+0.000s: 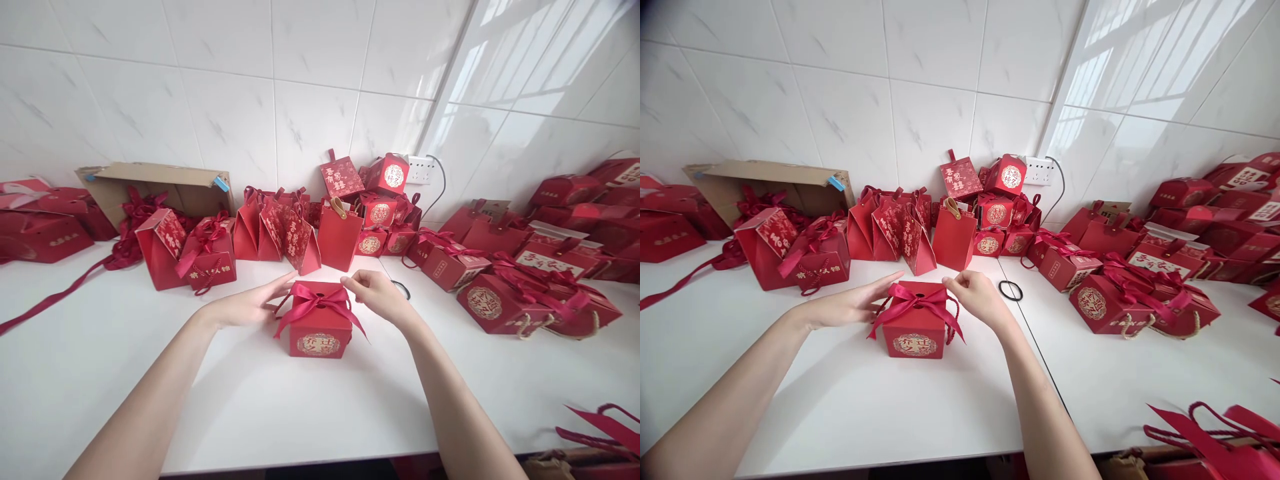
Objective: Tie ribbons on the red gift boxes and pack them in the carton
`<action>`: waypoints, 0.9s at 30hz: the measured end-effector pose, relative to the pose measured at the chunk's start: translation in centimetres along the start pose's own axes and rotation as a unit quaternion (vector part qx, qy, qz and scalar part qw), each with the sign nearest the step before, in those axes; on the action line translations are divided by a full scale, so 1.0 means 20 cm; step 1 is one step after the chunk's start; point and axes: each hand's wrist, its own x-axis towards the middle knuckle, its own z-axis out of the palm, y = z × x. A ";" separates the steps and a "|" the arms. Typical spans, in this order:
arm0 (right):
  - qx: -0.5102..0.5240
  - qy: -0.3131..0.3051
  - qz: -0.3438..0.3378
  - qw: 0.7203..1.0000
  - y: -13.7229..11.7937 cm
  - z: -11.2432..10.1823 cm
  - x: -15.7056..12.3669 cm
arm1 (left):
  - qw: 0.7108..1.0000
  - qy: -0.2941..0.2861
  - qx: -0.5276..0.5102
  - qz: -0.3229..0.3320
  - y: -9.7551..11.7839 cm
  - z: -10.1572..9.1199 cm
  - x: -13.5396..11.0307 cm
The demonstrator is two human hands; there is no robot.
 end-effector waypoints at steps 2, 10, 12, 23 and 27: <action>0.032 0.027 -0.042 0.998 0.02 -0.01 0.00 | 0.993 0.118 -0.005 -0.019 0.00 0.00 0.02; -0.006 -0.218 -0.142 0.965 0.01 -0.01 -0.07 | 0.979 0.185 0.060 0.054 0.11 0.13 0.02; -0.017 -0.211 -0.153 0.965 -0.01 0.01 -0.08 | 0.969 0.225 0.081 0.064 0.12 0.17 0.02; -0.118 0.083 -0.348 0.926 0.02 0.17 -0.02 | 0.668 0.374 0.387 0.515 0.03 0.25 0.04; -0.131 0.125 -0.401 0.898 0.03 0.19 -0.02 | 0.650 0.365 0.381 0.547 0.03 0.26 0.03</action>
